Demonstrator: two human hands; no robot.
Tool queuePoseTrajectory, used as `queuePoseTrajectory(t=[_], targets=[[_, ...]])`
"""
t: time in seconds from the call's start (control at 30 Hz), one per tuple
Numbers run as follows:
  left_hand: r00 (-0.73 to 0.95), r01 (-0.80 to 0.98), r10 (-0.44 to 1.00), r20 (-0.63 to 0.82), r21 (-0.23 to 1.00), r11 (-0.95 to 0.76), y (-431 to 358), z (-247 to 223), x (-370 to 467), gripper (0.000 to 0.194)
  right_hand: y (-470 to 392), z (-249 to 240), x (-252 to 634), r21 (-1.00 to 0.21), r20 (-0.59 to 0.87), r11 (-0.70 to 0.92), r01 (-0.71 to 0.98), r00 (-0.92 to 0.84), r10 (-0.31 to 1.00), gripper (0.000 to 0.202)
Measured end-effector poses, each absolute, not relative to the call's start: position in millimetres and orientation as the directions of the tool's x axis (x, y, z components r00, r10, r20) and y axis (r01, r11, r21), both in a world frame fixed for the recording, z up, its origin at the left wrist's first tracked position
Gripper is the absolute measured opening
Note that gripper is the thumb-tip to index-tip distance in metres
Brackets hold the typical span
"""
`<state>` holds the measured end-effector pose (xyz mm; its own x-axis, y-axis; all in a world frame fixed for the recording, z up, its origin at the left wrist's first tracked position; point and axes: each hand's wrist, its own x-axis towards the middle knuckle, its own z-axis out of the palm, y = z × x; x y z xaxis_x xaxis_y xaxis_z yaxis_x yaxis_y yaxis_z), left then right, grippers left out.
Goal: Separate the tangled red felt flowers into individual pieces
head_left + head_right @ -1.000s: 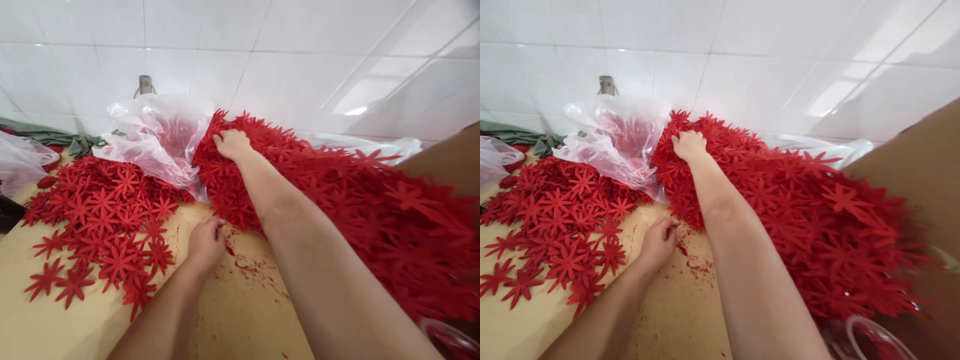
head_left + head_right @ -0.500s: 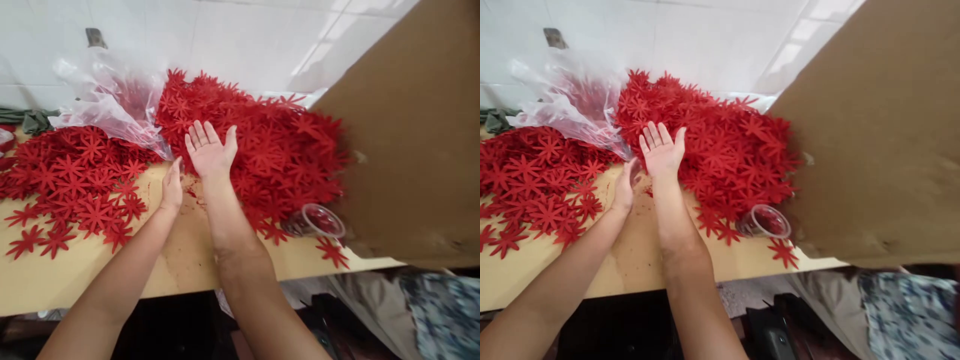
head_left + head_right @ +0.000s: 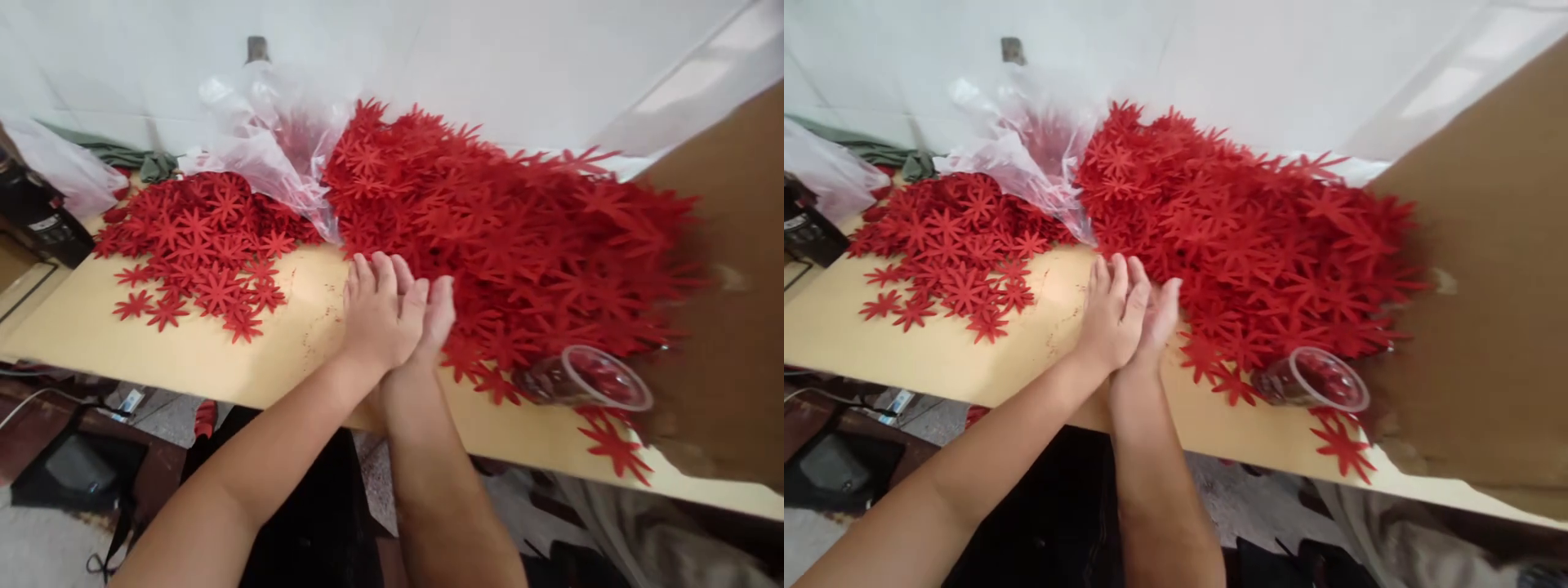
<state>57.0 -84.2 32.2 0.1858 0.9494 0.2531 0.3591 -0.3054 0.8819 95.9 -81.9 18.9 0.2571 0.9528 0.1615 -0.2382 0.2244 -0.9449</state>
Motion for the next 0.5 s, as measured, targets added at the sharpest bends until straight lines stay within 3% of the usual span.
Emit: queuePoseTrajectory(t=[0.1,0.2,0.3,0.5], targets=[[0.240,0.301,0.913,0.330,0.869,-0.393,-106.2,26.3,55.6,0.061,-80.4,27.3,116.5,-0.906,0.082,0.189,-0.377,0.282,0.956,0.072],[0.351,0.207,0.808,0.473,0.802,-0.560,-148.1,24.7,56.9,0.068,-86.1,34.8,131.5,-0.952,0.171,0.251,-0.174,0.378,0.910,0.071],[0.345,0.253,0.844,0.410,0.825,-0.504,-166.7,27.6,58.3,0.069,-98.3,39.1,131.9,-0.969,0.178,0.232,-0.086,0.412,0.894,0.073],[0.145,0.178,0.960,0.240,0.948,-0.264,-118.6,26.2,48.3,0.060,-130.0,34.2,87.7,-0.953,0.153,0.221,-0.206,0.301,0.941,0.076]])
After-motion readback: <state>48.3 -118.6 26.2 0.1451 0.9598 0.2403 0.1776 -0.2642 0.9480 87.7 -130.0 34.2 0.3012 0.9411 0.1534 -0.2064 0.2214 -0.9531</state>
